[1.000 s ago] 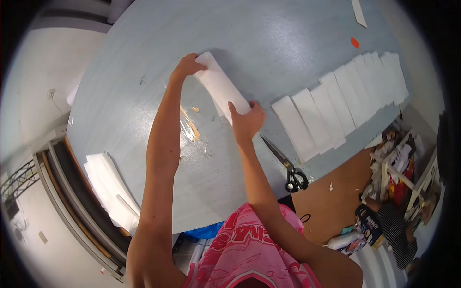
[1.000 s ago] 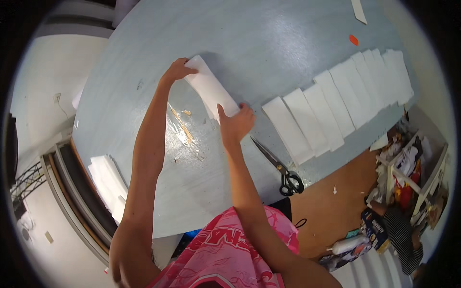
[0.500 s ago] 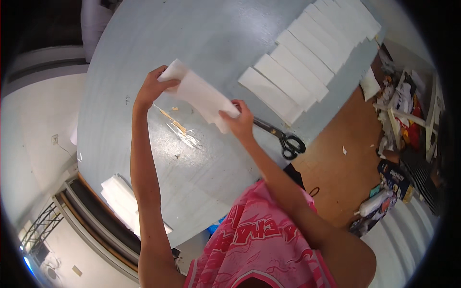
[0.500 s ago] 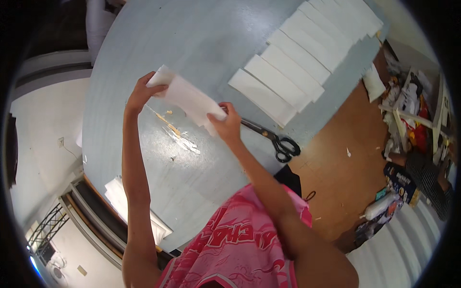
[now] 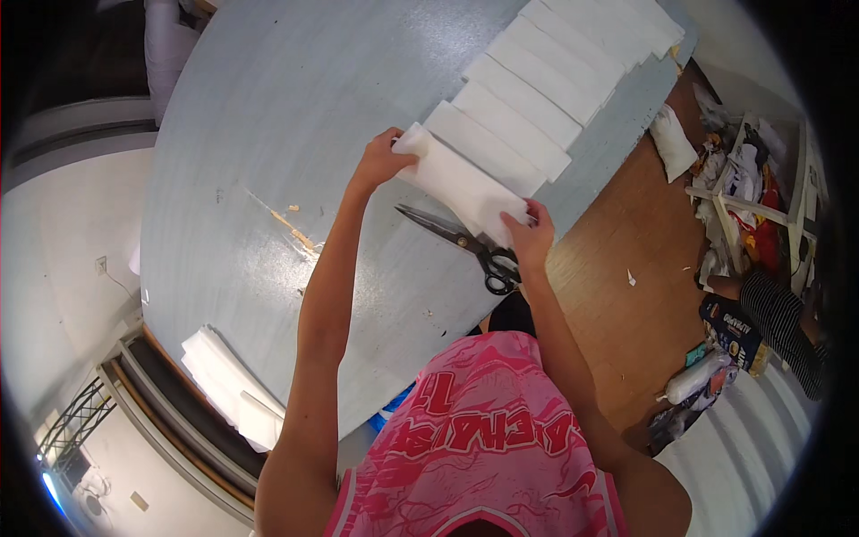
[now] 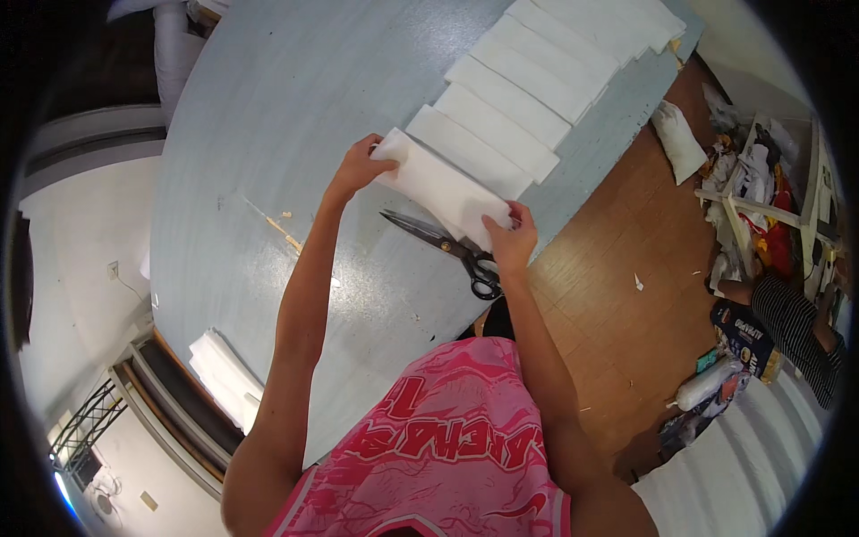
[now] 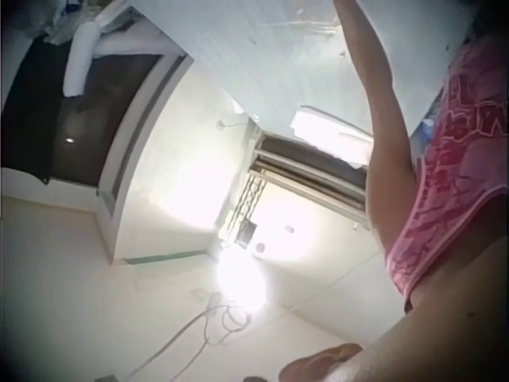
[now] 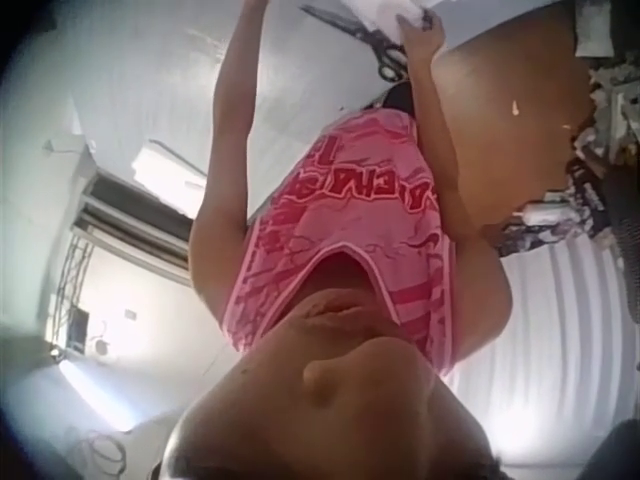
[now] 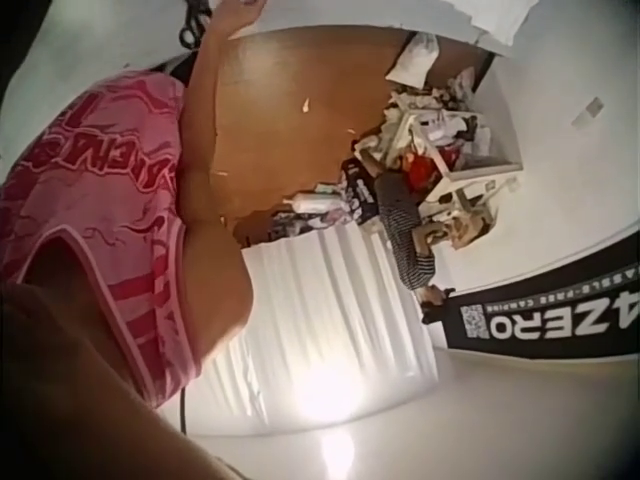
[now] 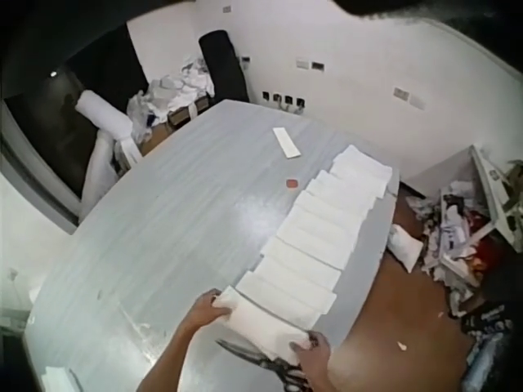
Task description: Cutting strips of white fabric from a larger piece using scissors and folding them into a stack.
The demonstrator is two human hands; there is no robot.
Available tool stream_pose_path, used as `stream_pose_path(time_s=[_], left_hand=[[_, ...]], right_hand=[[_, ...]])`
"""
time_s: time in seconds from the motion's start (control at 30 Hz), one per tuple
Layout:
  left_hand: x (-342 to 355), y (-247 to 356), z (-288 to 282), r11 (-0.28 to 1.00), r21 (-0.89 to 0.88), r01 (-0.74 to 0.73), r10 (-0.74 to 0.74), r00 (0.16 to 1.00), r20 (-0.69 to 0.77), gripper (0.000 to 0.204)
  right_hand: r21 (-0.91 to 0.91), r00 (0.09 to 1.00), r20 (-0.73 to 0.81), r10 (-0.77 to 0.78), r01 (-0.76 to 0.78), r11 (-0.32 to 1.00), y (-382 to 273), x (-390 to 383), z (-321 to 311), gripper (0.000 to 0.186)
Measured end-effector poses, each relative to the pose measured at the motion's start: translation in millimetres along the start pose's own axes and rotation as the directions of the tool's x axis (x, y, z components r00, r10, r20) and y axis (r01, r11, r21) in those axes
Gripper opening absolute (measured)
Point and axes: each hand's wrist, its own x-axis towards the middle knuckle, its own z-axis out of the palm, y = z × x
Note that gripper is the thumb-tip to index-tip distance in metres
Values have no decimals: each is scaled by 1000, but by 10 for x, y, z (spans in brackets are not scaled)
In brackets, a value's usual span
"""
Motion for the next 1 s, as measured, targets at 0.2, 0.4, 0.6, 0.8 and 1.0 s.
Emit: stream_pose_path(time_s=[0.2, 0.4, 0.6, 0.8, 1.0], left_hand=[[308, -396, 360, 814, 577, 71, 207, 892, -402, 67], [430, -147, 157, 902, 414, 122, -84, 991, -107, 55], [333, 718, -26, 955, 296, 24, -68, 988, 140, 39], [975, 680, 362, 906, 423, -21, 16, 1000, 15, 48], [1022, 706, 790, 766, 626, 142, 1, 975, -223, 43]], right_hand=[[-446, 883, -421, -207, -3, 895, 188, -101, 453, 67], [-651, 863, -446, -235, -133, 747, 110, -199, 503, 58], [16, 930, -367, -25, 33, 999, -31, -165, 223, 45], [-272, 813, -552, -185, 34, 962, 84, 402, 193, 47], [-284, 749, -650, -129, -82, 955, 11, 374, 388, 42]])
